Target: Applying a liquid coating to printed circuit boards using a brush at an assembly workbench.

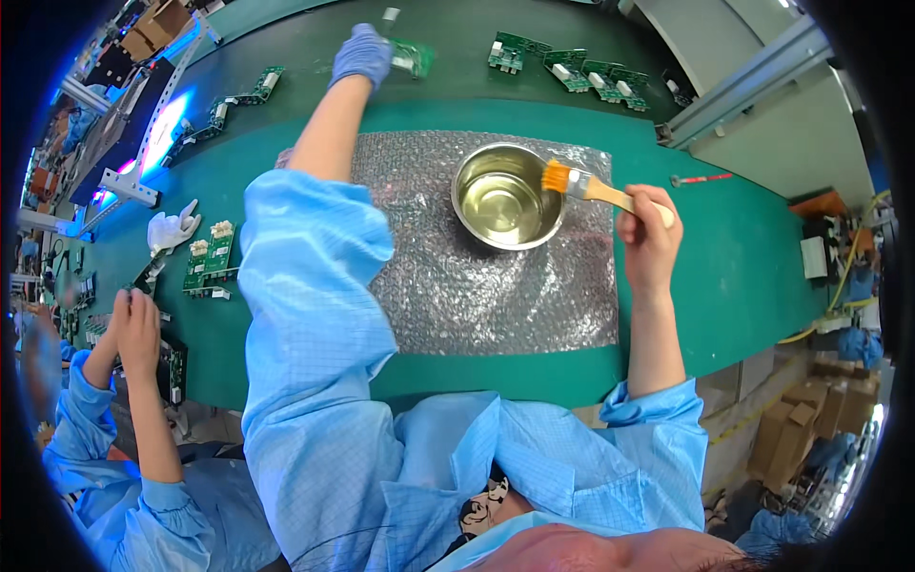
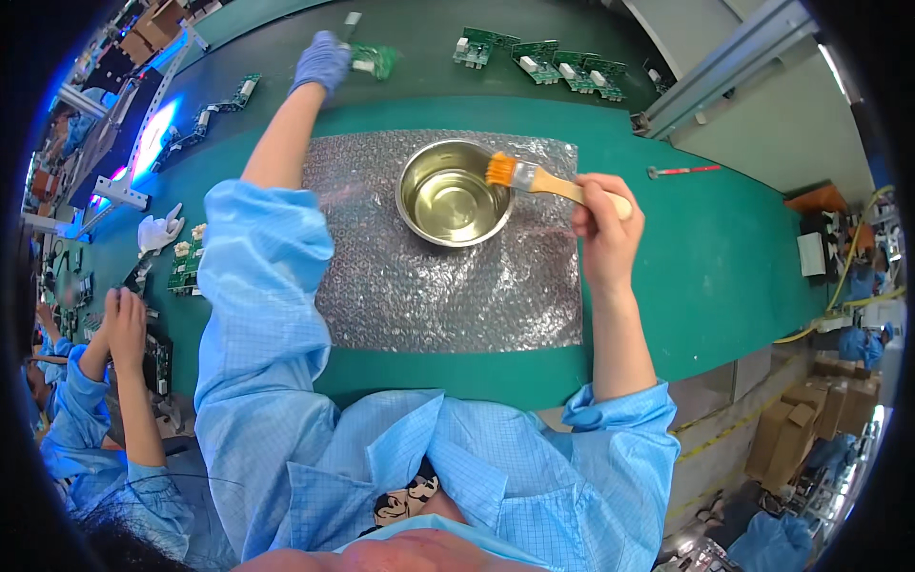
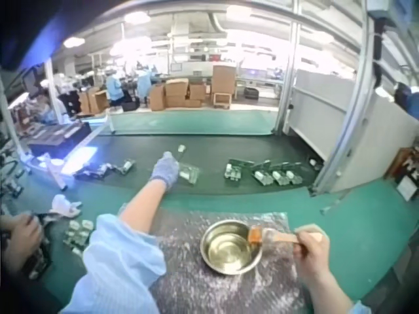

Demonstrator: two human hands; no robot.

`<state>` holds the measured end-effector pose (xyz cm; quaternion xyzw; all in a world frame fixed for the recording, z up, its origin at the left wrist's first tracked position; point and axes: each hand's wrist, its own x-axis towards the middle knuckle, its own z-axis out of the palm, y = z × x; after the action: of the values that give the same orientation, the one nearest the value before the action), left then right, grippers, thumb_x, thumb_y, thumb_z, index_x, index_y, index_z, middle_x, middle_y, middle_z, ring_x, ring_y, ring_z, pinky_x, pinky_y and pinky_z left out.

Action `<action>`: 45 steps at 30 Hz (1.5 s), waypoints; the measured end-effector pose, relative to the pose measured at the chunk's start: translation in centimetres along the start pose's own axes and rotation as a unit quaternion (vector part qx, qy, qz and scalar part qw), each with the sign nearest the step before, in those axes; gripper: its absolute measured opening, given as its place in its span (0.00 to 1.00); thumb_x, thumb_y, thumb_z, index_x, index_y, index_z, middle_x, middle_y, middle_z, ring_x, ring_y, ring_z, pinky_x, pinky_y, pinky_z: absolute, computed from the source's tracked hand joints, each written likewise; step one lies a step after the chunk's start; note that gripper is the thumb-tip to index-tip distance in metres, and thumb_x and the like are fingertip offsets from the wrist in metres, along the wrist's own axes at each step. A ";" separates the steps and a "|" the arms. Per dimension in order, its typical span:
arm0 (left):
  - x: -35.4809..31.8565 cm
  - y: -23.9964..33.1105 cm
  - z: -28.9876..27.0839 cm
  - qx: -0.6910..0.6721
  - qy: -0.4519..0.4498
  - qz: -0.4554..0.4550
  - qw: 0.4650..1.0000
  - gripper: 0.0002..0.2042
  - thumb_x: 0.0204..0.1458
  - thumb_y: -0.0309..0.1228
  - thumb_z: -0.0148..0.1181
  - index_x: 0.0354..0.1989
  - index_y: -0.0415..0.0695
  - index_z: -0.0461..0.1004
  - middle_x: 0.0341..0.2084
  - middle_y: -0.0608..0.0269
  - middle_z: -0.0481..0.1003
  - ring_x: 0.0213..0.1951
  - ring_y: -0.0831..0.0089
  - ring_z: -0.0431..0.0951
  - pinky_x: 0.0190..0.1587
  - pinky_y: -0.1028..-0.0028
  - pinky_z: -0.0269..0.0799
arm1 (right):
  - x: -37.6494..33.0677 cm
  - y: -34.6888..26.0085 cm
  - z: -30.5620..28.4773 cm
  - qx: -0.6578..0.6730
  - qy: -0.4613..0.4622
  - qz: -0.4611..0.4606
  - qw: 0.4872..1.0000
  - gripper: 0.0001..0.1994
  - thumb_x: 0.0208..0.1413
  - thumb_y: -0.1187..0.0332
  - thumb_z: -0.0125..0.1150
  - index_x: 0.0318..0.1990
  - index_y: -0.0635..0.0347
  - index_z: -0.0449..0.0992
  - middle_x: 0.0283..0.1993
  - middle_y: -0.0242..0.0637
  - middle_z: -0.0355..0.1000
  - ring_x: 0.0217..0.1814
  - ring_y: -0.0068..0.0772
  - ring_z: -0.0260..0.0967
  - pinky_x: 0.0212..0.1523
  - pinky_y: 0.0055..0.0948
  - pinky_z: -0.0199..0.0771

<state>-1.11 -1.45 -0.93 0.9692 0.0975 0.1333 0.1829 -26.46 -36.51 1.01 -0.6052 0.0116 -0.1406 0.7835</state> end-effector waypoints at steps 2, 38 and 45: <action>-1.3 -2.3 -1.6 -0.183 -0.003 0.017 0.983 0.15 0.47 0.34 0.52 0.38 0.34 0.69 0.36 0.44 0.73 0.41 0.55 0.74 0.45 0.66 0.70 | 0.1 -0.5 0.9 -0.096 -0.085 0.029 0.991 0.07 0.53 0.70 0.52 0.33 0.66 0.72 0.17 0.28 0.62 0.18 0.14 0.56 0.16 0.15 0.52; -25.7 -6.0 -8.3 -0.788 -0.210 -0.083 0.572 0.15 0.48 0.32 0.57 0.43 0.37 0.70 0.35 0.55 0.73 0.37 0.64 0.76 0.37 0.65 0.77 | 0.1 -7.7 5.1 -0.291 -0.275 -0.051 0.915 0.10 0.54 0.64 0.54 0.35 0.62 0.74 0.21 0.25 0.64 0.24 0.13 0.58 0.24 0.15 0.57; -25.8 -5.8 -8.6 -0.755 -0.257 -0.093 0.596 0.16 0.47 0.35 0.60 0.41 0.38 0.71 0.33 0.57 0.74 0.35 0.68 0.77 0.34 0.71 0.78 | -0.9 -5.2 10.4 -0.215 -0.437 -0.048 0.872 0.10 0.53 0.67 0.56 0.39 0.63 0.74 0.30 0.28 0.68 0.29 0.16 0.61 0.31 0.17 0.63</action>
<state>-28.83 0.50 -1.19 0.4649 0.0008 -0.1133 0.8781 -26.38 -27.61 8.59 -0.7580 -0.3317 0.1067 0.5514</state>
